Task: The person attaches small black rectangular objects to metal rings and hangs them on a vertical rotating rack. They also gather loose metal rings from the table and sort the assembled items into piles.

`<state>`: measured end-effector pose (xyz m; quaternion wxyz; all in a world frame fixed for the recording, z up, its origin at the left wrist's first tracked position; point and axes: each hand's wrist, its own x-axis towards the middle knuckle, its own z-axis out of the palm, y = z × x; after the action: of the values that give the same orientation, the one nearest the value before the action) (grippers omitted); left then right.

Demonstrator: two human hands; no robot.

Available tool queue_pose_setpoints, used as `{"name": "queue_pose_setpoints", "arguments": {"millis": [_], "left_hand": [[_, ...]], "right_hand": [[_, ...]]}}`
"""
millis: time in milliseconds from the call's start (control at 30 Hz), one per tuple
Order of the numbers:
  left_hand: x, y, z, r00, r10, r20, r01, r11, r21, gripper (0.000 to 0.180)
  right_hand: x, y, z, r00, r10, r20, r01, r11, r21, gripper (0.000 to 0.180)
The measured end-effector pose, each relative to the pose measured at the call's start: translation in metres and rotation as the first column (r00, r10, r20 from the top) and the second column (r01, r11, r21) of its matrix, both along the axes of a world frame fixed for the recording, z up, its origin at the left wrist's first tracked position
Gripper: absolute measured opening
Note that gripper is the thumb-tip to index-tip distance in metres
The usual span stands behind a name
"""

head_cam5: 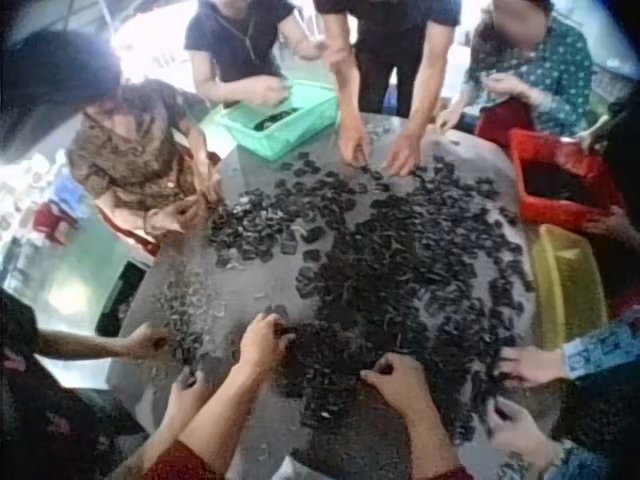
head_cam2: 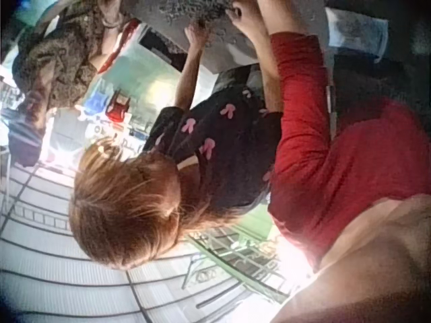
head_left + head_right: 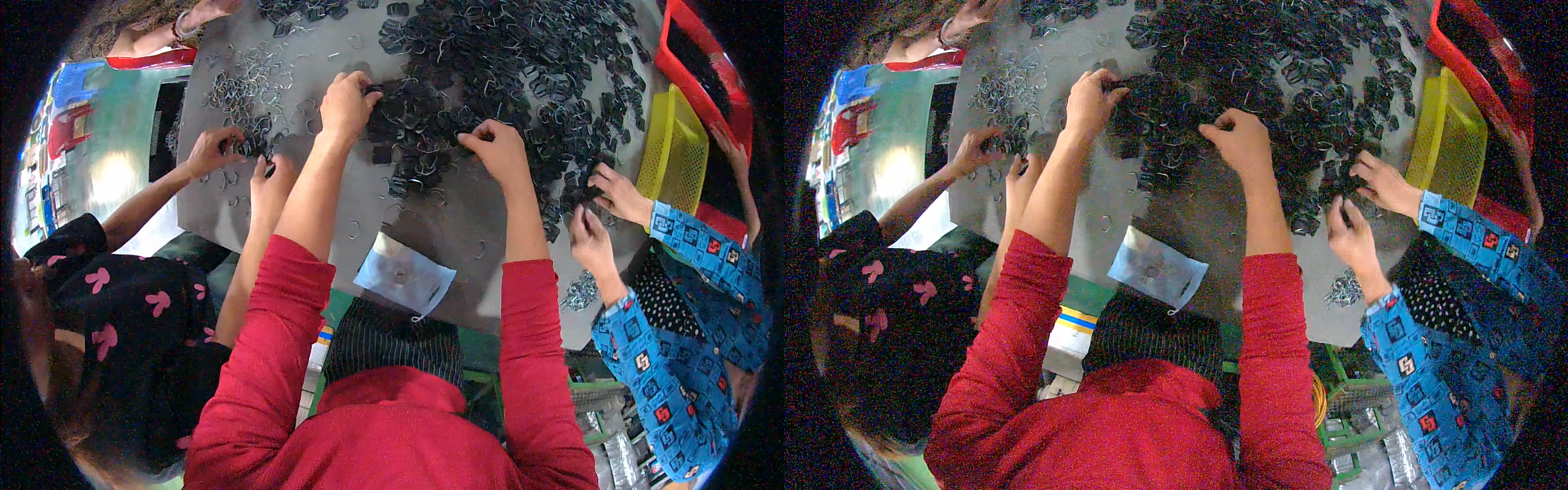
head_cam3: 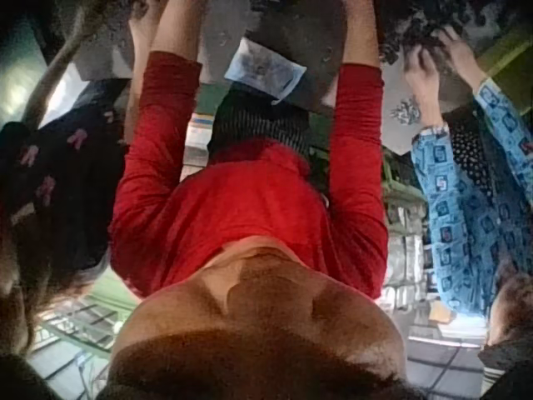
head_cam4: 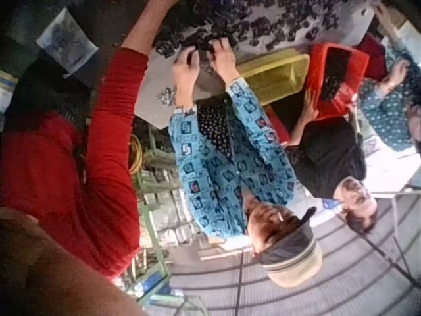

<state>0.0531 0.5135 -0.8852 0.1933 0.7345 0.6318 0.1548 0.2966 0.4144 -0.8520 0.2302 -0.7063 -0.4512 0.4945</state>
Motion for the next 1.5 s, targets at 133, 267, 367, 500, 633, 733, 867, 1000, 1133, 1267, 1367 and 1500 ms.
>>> {"name": "queue_pose_setpoints", "arguments": {"millis": [133, 267, 367, 500, 633, 733, 867, 1000, 1133, 1267, 1367, 1500], "left_hand": [[-0.012, -0.005, 0.023, 0.953, 0.006, 0.304, 0.102, 0.935, -0.339, 0.027], [-0.034, -0.042, 0.034, 0.08, 0.52, 0.851, 0.443, 0.746, -0.498, 0.026], [-0.024, -0.059, 0.037, -0.168, 0.669, 0.724, 0.233, 0.74, -0.631, 0.025], [-0.041, -0.049, -0.002, 0.539, 0.58, 0.61, -0.202, 0.793, -0.575, 0.033], [-0.03, -0.044, -0.014, 0.97, 0.209, 0.121, -0.221, 0.971, 0.094, 0.032], [-0.024, -0.039, -0.007, 0.96, 0.214, 0.18, -0.19, 0.971, -0.142, 0.03], [-0.055, -0.047, 0.008, 0.533, 0.415, 0.737, 0.216, 0.776, -0.593, 0.028], [-0.039, -0.067, 0.031, -0.003, 0.61, 0.793, 0.264, 0.765, -0.587, 0.026], [-0.035, -0.055, 0.008, 0.624, 0.461, 0.631, -0.055, 0.832, -0.552, 0.021], [-0.009, -0.046, 0.006, 0.781, 0.372, 0.502, -0.199, 0.91, -0.364, 0.021], [-0.006, -0.039, 0.003, 0.789, 0.321, 0.524, -0.197, 0.94, -0.279, 0.021], [0.007, -0.037, -0.003, 0.977, 0.17, 0.131, -0.149, 0.976, -0.162, 0.022]], "right_hand": [[0.002, -0.012, 0.016, 0.705, -0.269, -0.656, 0.211, 0.963, -0.169, 0.021], [-0.019, 0.022, -0.009, 0.923, -0.128, -0.363, 0.112, 0.992, -0.067, 0.019], [-0.056, 0.049, -0.016, 0.846, 0.083, 0.527, -0.16, 0.982, 0.103, 0.023], [-0.072, 0.052, -0.023, 0.881, 0.116, 0.459, -0.216, 0.961, 0.171, 0.028], [-0.041, 0.028, -0.002, 0.988, -0.119, 0.095, 0.106, 0.986, 0.131, 0.031], [-0.01, 0.009, -0.004, 0.987, -0.136, -0.08, 0.138, 0.99, 0.019, 0.028], [-0.002, -0.025, 0.019, 0.567, -0.304, -0.765, 0.313, 0.939, -0.141, 0.027], [-0.02, 0.001, 0.008, 0.82, -0.191, -0.539, 0.18, 0.981, -0.073, 0.026], [-0.076, 0.027, -0.003, 0.802, 0.179, 0.569, -0.215, 0.977, -0.005, 0.029], [-0.074, 0.022, -0.027, 0.851, 0.164, 0.499, -0.172, 0.985, -0.032, 0.028], [-0.066, 0.01, -0.024, 0.893, 0.059, 0.446, -0.087, 0.995, 0.041, 0.028], [-0.077, 0.008, -0.014, 0.871, 0.013, 0.491, -0.099, 0.984, 0.15, 0.033]]}}
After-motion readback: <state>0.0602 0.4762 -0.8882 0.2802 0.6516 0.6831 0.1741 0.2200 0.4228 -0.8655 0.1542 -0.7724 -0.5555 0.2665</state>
